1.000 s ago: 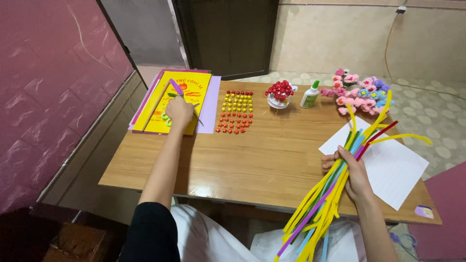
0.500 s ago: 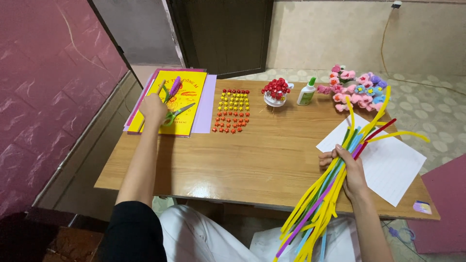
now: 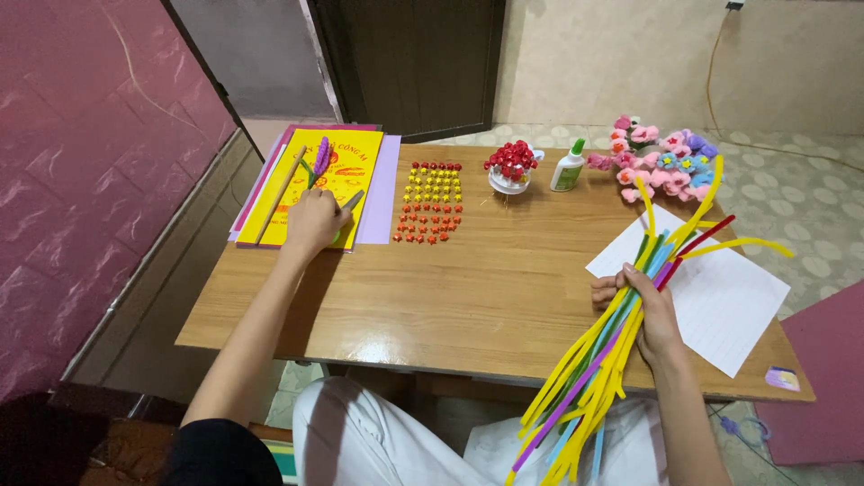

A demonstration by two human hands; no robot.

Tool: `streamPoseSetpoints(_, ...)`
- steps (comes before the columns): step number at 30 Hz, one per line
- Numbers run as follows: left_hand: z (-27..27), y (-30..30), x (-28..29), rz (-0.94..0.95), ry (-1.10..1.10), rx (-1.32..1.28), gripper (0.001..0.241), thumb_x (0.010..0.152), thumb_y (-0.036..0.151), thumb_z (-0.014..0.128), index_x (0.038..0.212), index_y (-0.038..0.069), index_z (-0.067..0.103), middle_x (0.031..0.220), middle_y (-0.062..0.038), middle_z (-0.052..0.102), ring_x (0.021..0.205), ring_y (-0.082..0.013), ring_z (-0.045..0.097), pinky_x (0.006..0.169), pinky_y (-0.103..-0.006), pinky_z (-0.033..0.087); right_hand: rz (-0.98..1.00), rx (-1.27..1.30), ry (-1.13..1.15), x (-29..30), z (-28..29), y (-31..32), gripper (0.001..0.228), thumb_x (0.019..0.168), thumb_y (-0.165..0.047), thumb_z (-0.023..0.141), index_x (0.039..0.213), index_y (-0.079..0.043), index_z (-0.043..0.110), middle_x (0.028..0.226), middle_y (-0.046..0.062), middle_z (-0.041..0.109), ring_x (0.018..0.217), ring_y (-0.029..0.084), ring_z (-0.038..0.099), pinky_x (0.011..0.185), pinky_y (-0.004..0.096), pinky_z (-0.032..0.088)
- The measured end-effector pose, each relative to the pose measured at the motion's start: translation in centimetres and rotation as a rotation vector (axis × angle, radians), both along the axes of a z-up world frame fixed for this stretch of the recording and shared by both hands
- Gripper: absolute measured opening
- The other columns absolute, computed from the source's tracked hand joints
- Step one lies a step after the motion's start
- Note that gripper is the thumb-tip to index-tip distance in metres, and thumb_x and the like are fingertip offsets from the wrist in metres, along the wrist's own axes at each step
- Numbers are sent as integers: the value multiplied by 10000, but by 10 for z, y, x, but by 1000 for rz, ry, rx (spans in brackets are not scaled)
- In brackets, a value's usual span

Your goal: The person selects yellow pipe cleaners from a pile, twists them together, and forms a looped shape. They briefly handle a purple pipe cleaner flower before returning to the yellow pieces and continuing to twist them into a decorative form.

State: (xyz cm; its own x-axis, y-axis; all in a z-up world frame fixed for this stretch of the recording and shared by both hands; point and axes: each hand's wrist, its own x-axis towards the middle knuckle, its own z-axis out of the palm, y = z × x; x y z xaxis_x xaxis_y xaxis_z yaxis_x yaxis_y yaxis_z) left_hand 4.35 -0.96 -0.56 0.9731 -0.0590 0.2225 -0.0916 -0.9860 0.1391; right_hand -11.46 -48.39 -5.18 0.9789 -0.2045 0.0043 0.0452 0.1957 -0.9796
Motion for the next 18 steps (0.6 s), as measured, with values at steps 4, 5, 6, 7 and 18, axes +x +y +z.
streamPoseSetpoints(4, -4, -3, 0, 33, 61, -162, 398, 931, 386, 553, 834, 12, 646, 827, -210, 618, 881, -387, 650, 761, -508, 533, 2, 2, 2, -1, 0, 1, 334, 1011, -357, 525, 819, -90, 464, 934, 198, 674, 794, 242, 701, 670, 332, 581)
streamPoseSetpoints(5, 2, -6, -5, 49, 81, -164, 381, 902, 340, 573, 753, -2, 650, 802, -241, 625, 852, -428, 657, 745, -511, 531, -13, 18, 5, -1, 2, 2, 309, 997, -343, 551, 840, -87, 480, 898, 173, 673, 733, 219, 698, 626, 317, 585)
streamPoseSetpoints(6, 7, -9, -10, 66, 102, -166, 375, 874, 294, 594, 673, -16, 654, 776, -273, 631, 824, -470, 663, 729, -514, 529, -29, 35, 9, -2, 2, 3, 286, 984, -329, 578, 862, -84, 496, 861, 149, 672, 672, 196, 695, 582, 301, 589)
streamPoseSetpoints(7, -2, -4, -7, 64, 105, -164, 375, 874, 294, 594, 673, -16, 654, 776, -273, 631, 824, -470, 663, 729, -514, 529, -31, 37, 11, -3, 1, 4, 286, 984, -329, 578, 862, -84, 496, 861, 149, 672, 672, 196, 695, 582, 301, 589)
streamPoseSetpoints(18, 40, -110, -75, -188, -203, -695, 175, 913, 189, 588, 1002, 42, 621, 817, -222, 676, 828, -430, 654, 705, -498, 491, -35, 263, -203, -19, 70, 43, 197, 1041, -329, 467, 937, -164, 437, 525, -43, 355, 374, 86, 433, 426, 223, 472)
